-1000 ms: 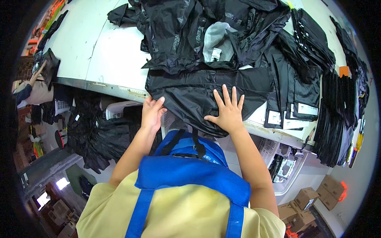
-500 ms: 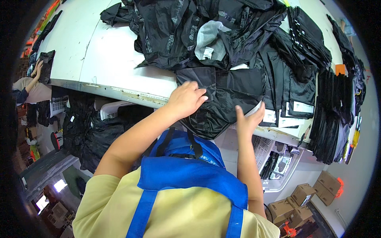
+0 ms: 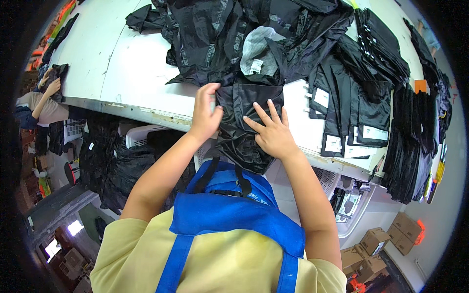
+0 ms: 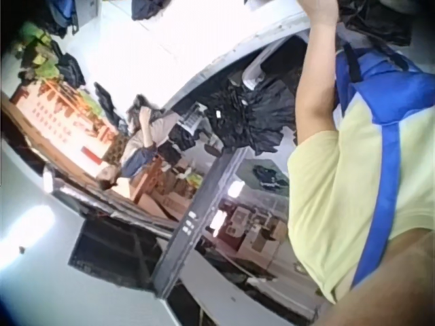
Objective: The person folds black garments on a white table, smoothing and aligning them by hand. The person stacks the folded items into a neat pile on the table.
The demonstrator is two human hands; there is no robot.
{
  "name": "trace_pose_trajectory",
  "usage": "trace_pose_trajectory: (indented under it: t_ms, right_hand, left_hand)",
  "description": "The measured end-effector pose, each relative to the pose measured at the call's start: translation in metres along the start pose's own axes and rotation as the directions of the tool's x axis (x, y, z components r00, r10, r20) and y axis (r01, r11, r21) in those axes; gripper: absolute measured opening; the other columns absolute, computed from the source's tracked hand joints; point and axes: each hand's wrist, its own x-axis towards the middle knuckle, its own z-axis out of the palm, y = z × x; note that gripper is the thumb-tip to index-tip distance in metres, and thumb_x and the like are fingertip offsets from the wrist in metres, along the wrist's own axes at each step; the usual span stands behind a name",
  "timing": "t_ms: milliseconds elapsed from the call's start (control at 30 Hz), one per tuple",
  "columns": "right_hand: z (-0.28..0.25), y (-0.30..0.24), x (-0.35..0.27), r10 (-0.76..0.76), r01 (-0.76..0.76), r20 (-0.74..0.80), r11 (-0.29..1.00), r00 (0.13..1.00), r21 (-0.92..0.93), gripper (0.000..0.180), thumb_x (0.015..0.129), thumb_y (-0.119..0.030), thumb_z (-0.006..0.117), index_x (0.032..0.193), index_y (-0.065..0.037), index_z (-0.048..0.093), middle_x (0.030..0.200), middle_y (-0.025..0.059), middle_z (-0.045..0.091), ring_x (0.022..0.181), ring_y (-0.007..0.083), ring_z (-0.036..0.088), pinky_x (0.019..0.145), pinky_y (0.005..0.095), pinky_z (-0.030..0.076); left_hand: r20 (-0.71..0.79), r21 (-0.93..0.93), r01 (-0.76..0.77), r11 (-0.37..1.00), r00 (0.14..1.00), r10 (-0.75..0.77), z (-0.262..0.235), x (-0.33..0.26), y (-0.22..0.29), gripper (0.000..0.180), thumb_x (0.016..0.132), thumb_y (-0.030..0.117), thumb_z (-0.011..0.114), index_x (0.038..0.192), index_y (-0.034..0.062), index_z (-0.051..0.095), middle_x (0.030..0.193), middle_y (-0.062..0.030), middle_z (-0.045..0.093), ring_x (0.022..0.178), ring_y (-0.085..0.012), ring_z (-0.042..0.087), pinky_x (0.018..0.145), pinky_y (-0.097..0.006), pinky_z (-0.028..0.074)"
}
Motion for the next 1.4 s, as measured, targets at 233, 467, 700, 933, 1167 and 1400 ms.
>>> trace_pose_trajectory:
  t_ms: [233, 467, 700, 933, 1167, 1400]
  right_hand:
    - [-0.011, -0.005, -0.005, 0.000, -0.011, 0.162, 0.998, 0.987, 0.063, 0.093, 0.062, -0.059, 0.072, 0.140, -0.020, 0.041, 0.150, 0.0117, 0.027, 0.139, 0.0413, 0.015, 0.106, 0.0648, 0.010]
    - [-0.001, -0.010, -0.008, 0.005, -0.005, 0.179, 1.000, 0.984, -0.005, 0.100, 0.058, -0.058, 0.075, 0.142, -0.021, 0.037, 0.152, 0.0118, 0.023, 0.140, 0.0431, 0.011, 0.107, 0.0632, 0.010]
    - [0.001, -0.008, -0.009, -0.014, 0.014, 0.163, 1.000, 0.986, -0.001, 0.099, 0.058, -0.057, 0.075, 0.142, -0.020, 0.037, 0.152, 0.0123, 0.022, 0.139, 0.0433, 0.010, 0.107, 0.0643, 0.010]
    - [0.005, -0.005, -0.007, -0.015, 0.011, 0.141, 0.999, 0.990, 0.032, 0.094, 0.062, -0.052, 0.074, 0.142, -0.020, 0.036, 0.153, 0.0115, 0.021, 0.140, 0.0419, 0.009, 0.106, 0.0650, 0.010]
    - [-0.041, 0.016, -0.035, -0.063, 0.016, 0.116, 0.930, 0.991, 0.366, 0.102, 0.058, -0.051, 0.077, 0.143, -0.014, 0.034, 0.149, 0.0103, 0.030, 0.141, 0.0362, 0.013, 0.112, 0.0548, 0.006]
    - [0.022, 0.037, -0.029, 0.299, -0.267, -0.040, 0.898, 0.953, 0.350, 0.037, 0.076, -0.028, 0.071, 0.102, -0.003, 0.059, 0.092, 0.0190, 0.064, 0.096, 0.0375, 0.060, 0.081, 0.0427, 0.046]
  left_hand:
    - [0.472, 0.106, -0.328, 0.939, 0.848, 0.243, -0.010, 0.004, -0.012, 0.031, 0.091, 0.024, 0.054, 0.118, 0.0123, 0.061, 0.130, -0.0112, 0.054, 0.125, -0.0294, 0.046, 0.107, -0.044, 0.030]
    - [0.105, 0.794, -0.012, 0.608, 0.987, -0.118, -0.151, 0.056, -0.097, 0.058, 0.094, 0.033, 0.045, 0.143, 0.0074, 0.029, 0.147, -0.0181, 0.029, 0.137, -0.0341, 0.026, 0.111, -0.045, 0.021]
    - [0.695, 0.618, -0.378, 0.689, 0.673, -0.254, -0.191, -0.085, -0.032, 0.060, 0.080, 0.026, 0.064, 0.133, 0.0049, 0.045, 0.139, -0.0164, 0.042, 0.131, -0.0299, 0.039, 0.107, -0.043, 0.032]
    - [0.742, 0.347, -0.605, 0.717, 0.645, 0.185, -0.033, -0.061, 0.033, 0.077, 0.070, 0.015, 0.071, 0.139, 0.0167, 0.038, 0.146, -0.0104, 0.034, 0.136, -0.0263, 0.030, 0.111, -0.047, 0.023]
    - [0.589, 0.238, -0.445, 0.863, 0.773, 0.236, 0.005, -0.065, -0.012, 0.035, 0.072, 0.011, 0.064, 0.107, 0.0120, 0.063, 0.122, -0.0096, 0.058, 0.121, -0.0260, 0.050, 0.104, -0.043, 0.035]
    - [0.420, 0.282, 0.233, 0.931, 0.842, -0.338, 0.007, -0.020, 0.007, 0.030, 0.088, 0.018, 0.057, 0.113, 0.0098, 0.045, 0.082, -0.0171, 0.065, 0.080, -0.0381, 0.063, 0.067, -0.046, 0.047]
